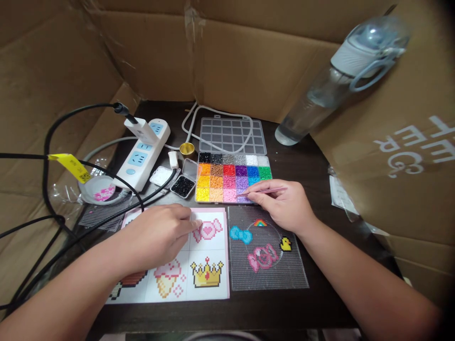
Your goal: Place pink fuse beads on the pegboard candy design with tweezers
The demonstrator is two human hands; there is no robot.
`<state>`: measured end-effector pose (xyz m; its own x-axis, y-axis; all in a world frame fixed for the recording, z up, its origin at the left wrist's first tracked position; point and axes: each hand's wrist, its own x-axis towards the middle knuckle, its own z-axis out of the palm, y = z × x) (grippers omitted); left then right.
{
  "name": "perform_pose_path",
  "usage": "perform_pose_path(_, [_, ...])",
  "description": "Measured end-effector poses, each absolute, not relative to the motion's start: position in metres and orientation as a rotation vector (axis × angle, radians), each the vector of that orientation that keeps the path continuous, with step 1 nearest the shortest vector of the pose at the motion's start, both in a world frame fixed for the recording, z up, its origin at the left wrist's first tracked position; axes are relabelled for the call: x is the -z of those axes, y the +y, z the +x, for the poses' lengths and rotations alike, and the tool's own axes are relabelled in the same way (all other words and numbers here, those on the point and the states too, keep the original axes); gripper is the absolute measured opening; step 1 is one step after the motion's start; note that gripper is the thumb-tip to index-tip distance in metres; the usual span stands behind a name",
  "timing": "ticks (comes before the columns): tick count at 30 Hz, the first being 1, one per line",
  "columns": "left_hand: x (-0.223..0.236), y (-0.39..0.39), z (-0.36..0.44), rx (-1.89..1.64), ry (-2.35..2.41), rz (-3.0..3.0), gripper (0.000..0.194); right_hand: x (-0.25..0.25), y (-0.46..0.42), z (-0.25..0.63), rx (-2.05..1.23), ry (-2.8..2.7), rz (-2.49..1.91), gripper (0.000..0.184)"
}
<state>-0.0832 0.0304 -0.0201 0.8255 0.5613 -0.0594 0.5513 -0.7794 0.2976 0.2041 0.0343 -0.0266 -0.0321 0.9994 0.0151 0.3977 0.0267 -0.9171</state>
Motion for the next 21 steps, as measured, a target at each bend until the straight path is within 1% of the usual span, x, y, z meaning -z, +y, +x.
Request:
perform_pose_path(11, [0.0193,0.0307,-0.0822,-0.017,0.849,2.706,0.036,0.0279,0.0351,0.2053,-0.977,-1.577,-1.455,0.01])
perform_pose_path(21, [0.0194,0.0313,-0.0816,-0.043,0.847,2.712,0.034,0.0284,0.0344,0.2044,-0.969,-1.558,-1.474,0.012])
